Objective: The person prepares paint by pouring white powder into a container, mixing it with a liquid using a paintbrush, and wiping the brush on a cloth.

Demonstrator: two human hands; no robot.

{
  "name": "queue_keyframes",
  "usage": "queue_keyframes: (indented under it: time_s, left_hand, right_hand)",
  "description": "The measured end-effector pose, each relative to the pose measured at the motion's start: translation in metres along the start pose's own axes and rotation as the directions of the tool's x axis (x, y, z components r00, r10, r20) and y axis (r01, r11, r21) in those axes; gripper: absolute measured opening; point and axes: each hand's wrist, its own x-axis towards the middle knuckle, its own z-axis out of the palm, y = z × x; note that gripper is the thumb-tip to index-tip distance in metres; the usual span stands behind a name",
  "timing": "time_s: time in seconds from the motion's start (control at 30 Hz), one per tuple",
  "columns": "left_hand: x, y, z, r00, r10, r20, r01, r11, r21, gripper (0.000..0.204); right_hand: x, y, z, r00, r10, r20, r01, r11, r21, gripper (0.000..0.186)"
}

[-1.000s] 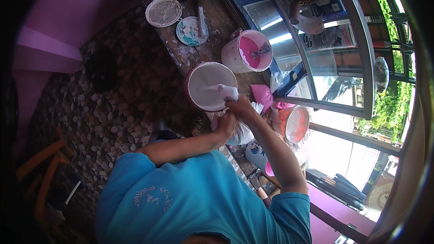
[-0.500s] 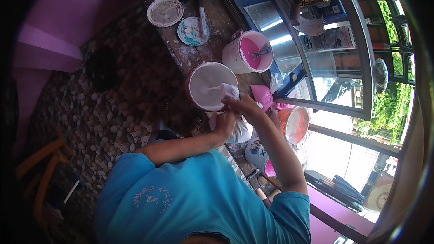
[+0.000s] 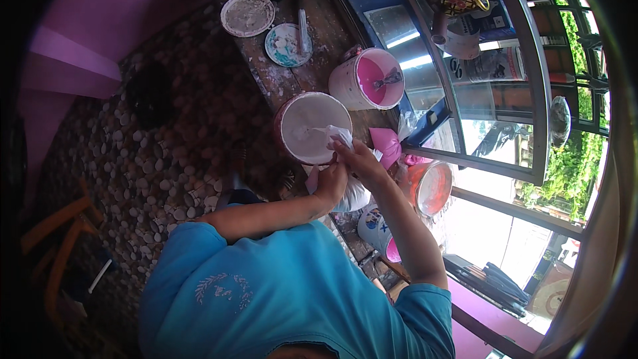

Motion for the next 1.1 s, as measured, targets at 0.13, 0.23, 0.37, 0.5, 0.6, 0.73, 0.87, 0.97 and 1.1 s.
queue_keyframes:
  time_s: [0.13, 0.23, 0.37, 0.5, 0.6, 0.73, 0.87, 0.97, 1.1]
  left_hand:
    - [-0.001, 0.001, 0.000, 0.999, 0.036, -0.031, -0.036, 0.999, -0.016, 0.055]
    - [-0.006, 0.008, -0.003, 0.998, 0.032, -0.049, -0.032, 0.999, 0.004, 0.054]
    - [-0.013, 0.016, -0.008, 0.999, 0.009, -0.041, -0.007, 0.999, 0.032, 0.053]
    - [-0.014, 0.016, -0.011, 0.997, 0.065, -0.047, -0.065, 0.998, 0.002, 0.051]
    - [-0.012, 0.012, -0.012, 0.997, 0.051, -0.052, -0.052, 0.998, -0.020, 0.050]
    - [-0.012, 0.009, -0.013, 0.999, 0.029, -0.042, -0.031, 0.999, -0.044, 0.051]
    - [-0.010, 0.006, -0.014, 1.000, 0.023, -0.015, -0.024, 0.997, -0.078, 0.052]
    - [-0.014, 0.014, -0.016, 1.000, 0.005, -0.018, -0.007, 0.994, -0.109, 0.053]
    - [-0.009, 0.005, -0.013, 1.000, 0.016, -0.014, -0.017, 0.991, -0.133, 0.055]
  right_hand:
    - [-0.002, 0.003, 0.011, 0.989, -0.128, -0.072, 0.127, 0.992, -0.005, 0.035]
    - [0.000, 0.005, 0.014, 0.989, -0.116, -0.092, 0.113, 0.993, -0.037, 0.032]
    - [0.001, 0.010, 0.014, 0.968, -0.227, -0.107, 0.219, 0.972, -0.081, 0.032]
    - [0.003, 0.013, 0.015, 0.955, -0.257, -0.147, 0.234, 0.959, -0.157, 0.027]
    - [0.008, 0.020, 0.012, 0.954, -0.220, -0.205, 0.175, 0.960, -0.218, 0.026]
    - [0.012, 0.025, 0.010, 0.944, -0.236, -0.231, 0.167, 0.945, -0.283, 0.026]
    - [0.014, 0.025, 0.013, 0.946, -0.214, -0.244, 0.156, 0.959, -0.237, 0.026]
    - [0.012, 0.022, 0.015, 0.936, -0.201, -0.288, 0.136, 0.964, -0.230, 0.026]
    - [0.003, 0.005, 0.027, 0.926, -0.181, -0.331, 0.089, 0.958, -0.273, 0.026]
